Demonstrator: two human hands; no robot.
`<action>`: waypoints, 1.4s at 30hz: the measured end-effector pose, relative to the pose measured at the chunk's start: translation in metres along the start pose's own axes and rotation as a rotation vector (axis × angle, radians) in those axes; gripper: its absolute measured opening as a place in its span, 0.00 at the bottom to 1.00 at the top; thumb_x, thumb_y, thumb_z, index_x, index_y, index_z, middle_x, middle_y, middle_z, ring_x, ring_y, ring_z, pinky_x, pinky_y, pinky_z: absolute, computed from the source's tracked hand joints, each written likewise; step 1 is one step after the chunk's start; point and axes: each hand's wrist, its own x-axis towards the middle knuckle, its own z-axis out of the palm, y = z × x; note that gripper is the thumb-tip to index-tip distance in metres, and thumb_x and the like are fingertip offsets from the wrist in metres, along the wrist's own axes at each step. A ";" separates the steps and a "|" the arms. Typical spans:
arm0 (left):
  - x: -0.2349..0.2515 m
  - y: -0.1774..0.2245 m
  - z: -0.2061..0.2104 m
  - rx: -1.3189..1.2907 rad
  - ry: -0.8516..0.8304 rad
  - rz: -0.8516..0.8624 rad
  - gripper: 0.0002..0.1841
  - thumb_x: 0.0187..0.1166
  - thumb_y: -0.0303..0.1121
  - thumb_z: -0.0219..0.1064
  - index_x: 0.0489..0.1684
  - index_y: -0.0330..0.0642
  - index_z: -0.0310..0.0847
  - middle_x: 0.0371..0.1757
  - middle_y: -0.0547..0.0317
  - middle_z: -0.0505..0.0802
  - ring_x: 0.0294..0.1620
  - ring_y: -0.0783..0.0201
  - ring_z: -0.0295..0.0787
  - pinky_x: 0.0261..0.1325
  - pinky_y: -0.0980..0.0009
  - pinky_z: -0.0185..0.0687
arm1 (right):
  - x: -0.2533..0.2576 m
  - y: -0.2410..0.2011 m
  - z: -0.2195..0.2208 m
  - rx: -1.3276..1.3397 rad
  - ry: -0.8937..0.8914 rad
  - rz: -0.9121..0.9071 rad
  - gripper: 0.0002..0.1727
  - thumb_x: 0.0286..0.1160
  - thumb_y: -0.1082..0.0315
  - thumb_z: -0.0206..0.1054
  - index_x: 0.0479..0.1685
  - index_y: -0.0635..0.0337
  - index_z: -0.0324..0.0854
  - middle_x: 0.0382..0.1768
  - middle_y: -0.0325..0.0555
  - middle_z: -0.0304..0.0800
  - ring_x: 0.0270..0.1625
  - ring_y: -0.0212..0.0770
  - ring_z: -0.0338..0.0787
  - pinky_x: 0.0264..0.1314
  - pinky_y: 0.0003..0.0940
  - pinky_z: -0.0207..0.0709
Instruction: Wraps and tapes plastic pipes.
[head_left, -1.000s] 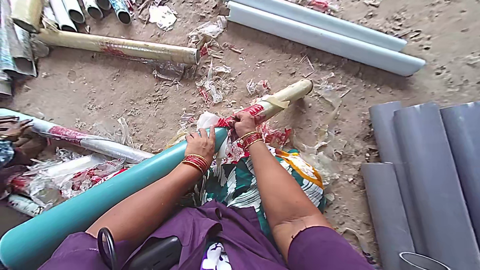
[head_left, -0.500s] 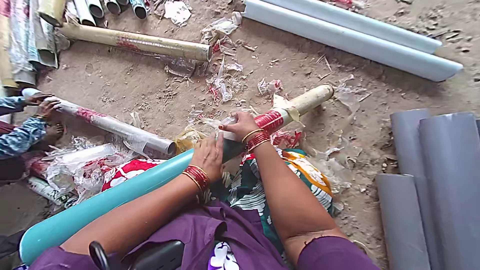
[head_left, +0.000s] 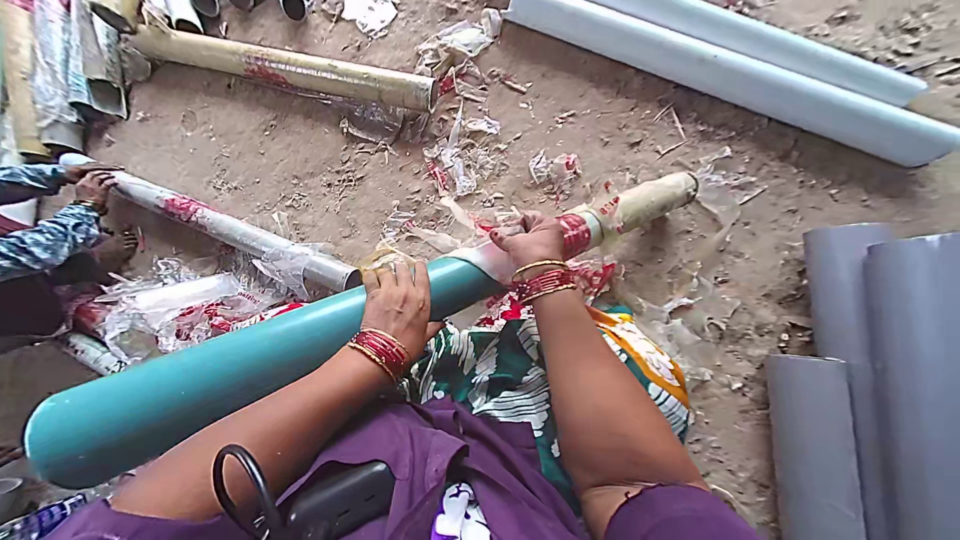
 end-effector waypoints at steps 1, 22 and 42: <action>-0.002 -0.003 0.009 0.010 0.084 0.040 0.51 0.68 0.56 0.79 0.84 0.25 0.64 0.71 0.18 0.80 0.71 0.22 0.78 0.71 0.29 0.67 | 0.001 0.004 -0.007 -0.043 -0.070 -0.009 0.15 0.62 0.70 0.84 0.39 0.70 0.84 0.38 0.58 0.87 0.44 0.51 0.85 0.53 0.55 0.76; -0.001 0.010 -0.009 -0.166 -0.441 -0.109 0.52 0.67 0.69 0.73 0.82 0.33 0.66 0.68 0.32 0.84 0.66 0.34 0.84 0.65 0.37 0.78 | -0.028 -0.010 0.004 -0.604 -0.583 -0.401 0.22 0.84 0.56 0.67 0.67 0.62 0.86 0.64 0.60 0.88 0.65 0.58 0.89 0.69 0.62 0.78; 0.011 0.001 -0.010 -0.186 -0.470 -0.102 0.52 0.66 0.69 0.74 0.81 0.34 0.67 0.67 0.35 0.85 0.65 0.37 0.86 0.63 0.36 0.79 | 0.000 0.017 -0.016 0.333 -0.645 -0.198 0.10 0.90 0.73 0.51 0.39 0.59 0.76 0.24 0.35 0.84 0.11 0.22 0.69 0.13 0.16 0.66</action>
